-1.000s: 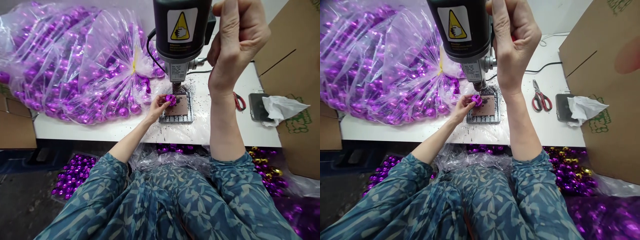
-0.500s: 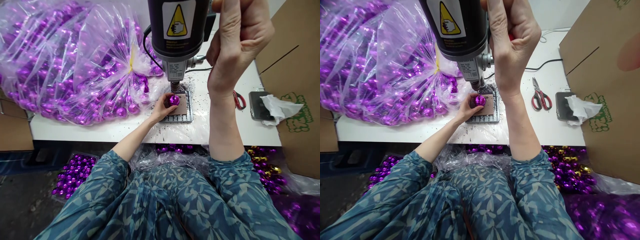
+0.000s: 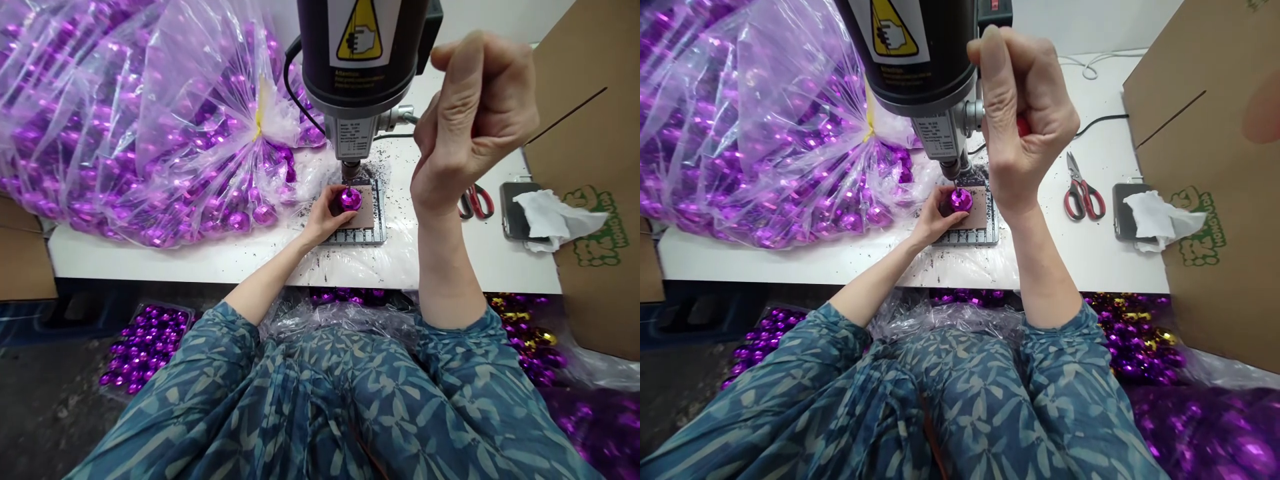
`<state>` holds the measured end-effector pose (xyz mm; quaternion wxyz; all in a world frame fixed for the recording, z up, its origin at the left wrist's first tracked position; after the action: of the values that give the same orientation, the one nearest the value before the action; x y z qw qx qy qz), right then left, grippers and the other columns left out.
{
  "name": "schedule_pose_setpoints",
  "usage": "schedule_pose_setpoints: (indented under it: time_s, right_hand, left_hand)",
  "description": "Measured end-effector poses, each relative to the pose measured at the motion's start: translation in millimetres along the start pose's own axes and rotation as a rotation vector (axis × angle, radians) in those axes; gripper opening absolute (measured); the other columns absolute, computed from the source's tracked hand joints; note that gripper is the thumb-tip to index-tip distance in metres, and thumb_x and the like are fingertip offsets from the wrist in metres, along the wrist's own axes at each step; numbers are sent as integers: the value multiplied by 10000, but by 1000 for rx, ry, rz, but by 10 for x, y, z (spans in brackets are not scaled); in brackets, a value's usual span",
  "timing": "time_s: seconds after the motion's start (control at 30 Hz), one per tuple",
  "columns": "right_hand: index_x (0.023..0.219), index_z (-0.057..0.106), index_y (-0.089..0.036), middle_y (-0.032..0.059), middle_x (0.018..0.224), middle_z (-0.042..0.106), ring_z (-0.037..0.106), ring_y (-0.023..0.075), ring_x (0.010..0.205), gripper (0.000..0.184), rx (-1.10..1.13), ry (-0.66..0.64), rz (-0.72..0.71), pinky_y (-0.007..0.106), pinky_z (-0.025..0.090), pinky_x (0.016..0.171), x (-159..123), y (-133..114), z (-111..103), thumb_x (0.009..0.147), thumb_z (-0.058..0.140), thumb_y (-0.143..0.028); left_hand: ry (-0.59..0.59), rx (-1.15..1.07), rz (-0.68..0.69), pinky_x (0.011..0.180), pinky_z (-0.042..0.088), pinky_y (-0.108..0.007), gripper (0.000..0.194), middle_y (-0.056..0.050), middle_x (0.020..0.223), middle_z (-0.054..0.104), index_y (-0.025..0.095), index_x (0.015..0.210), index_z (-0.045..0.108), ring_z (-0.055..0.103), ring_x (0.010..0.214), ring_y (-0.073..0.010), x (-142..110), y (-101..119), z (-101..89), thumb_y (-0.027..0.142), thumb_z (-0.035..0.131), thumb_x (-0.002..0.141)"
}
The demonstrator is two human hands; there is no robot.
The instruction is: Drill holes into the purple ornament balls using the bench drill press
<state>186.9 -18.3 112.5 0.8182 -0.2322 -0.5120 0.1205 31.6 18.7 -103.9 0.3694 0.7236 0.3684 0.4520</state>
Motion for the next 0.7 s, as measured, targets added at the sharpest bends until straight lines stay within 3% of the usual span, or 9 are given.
schedule_pose_setpoints:
  time_s: [0.1,0.2,0.43,0.6,0.7]
  right_hand:
    - [893,712,-240,-60,848,682,572,-26,621,255,-33,6,13,195,540,732,-64,-3,-36,917,627,-479]
    - [903,685,-219,-46,810,650,479,-38,530,284,-26,-5,-19,193,469,626,-118,38,-81,936,602,-488]
    - [908,657,-236,-80,519,366,323,-22,419,342,-68,-23,-10,186,332,525,-260,189,-199,957,545,-555]
    - [921,657,-240,-82,486,315,303,-20,406,330,-53,-42,-63,187,324,511,-297,267,-251,963,539,-545]
    - [963,666,-250,-85,513,389,333,-19,420,321,-69,-55,-131,183,369,520,-345,349,-322,969,528,-540]
  left_hand:
    - [4,-18,2,1083,577,-485,655,-115,1320,693,277,1376,520,699,1224,-269,-6,-1,10,577,804,867]
    - [7,-31,4,1077,579,-488,665,-118,1308,698,264,1366,519,702,1217,-270,-11,11,15,615,786,868]
    - [19,-36,-5,1085,575,-490,663,-115,1303,700,274,1333,528,702,1218,-271,-5,-7,14,643,794,850]
    - [1,-38,7,1079,570,-486,684,-118,1305,696,272,1360,518,697,1216,-272,4,-45,17,645,788,855]
    - [9,-57,14,1069,574,-492,690,-115,1292,703,264,1335,527,704,1201,-276,4,-34,7,645,809,834]
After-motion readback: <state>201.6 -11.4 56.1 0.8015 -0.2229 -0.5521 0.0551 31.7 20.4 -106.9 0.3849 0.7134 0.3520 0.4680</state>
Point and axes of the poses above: each hand's wrist, its own x-axis towards the middle knuckle, its own z-axis out of the palm, y = z × x, the point moved 3 cm from there along x, towards the middle knuckle
